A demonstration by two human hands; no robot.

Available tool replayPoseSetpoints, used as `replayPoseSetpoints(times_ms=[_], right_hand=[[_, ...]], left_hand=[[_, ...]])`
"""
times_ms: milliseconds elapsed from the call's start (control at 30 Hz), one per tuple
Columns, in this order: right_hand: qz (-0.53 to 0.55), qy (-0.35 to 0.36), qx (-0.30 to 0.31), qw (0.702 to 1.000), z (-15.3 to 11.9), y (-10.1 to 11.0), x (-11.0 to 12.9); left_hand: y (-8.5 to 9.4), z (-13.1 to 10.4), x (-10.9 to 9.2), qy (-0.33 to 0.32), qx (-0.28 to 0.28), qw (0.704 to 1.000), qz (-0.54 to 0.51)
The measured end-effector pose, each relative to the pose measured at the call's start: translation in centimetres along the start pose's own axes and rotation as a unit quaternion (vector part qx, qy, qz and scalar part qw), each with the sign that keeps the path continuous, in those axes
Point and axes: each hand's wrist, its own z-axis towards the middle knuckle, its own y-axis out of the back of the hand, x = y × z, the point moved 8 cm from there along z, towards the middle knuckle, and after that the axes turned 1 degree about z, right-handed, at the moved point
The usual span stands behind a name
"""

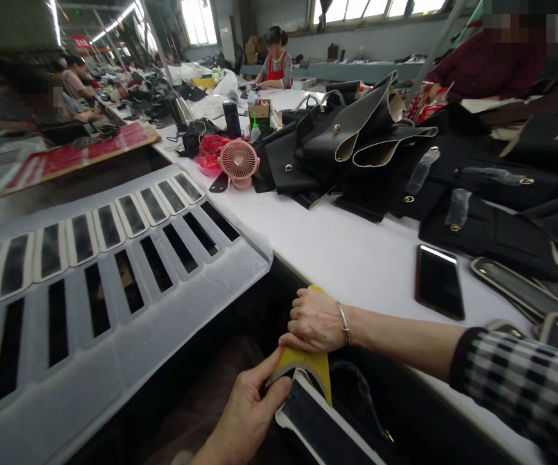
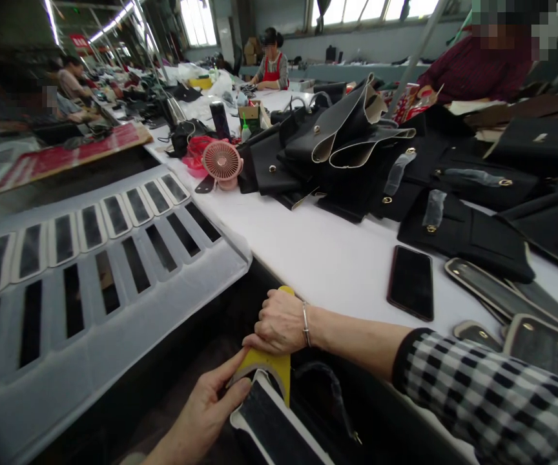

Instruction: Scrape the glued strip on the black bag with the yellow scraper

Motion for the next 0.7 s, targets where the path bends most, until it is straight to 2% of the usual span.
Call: replayPoseSetpoints(times_ms=[133, 333, 500, 700], right_hand=[[0.009, 0.006, 0.009, 1.000, 0.0, -0.5, 0.2], [0.017, -0.008, 0.027, 0.999, -0.1, -1.1, 0.2], [0.019, -0.064, 0.037, 0.997, -1.1, -1.7, 0.5], [0.028, -0.169, 0.048, 0.984, -2.8, -1.8, 2.0]], left_hand=[[0.3, -0.1, -1.1, -0.009, -0.006, 0.997, 0.081], [0.5, 0.0, -2.7, -0.069, 0.000, 0.982, 0.178], [0.2, -0.2, -2.8, -0.091, 0.022, 0.971, 0.218], [0.2, -0.4, -2.6, -0.105, 0.040, 0.964, 0.242]])
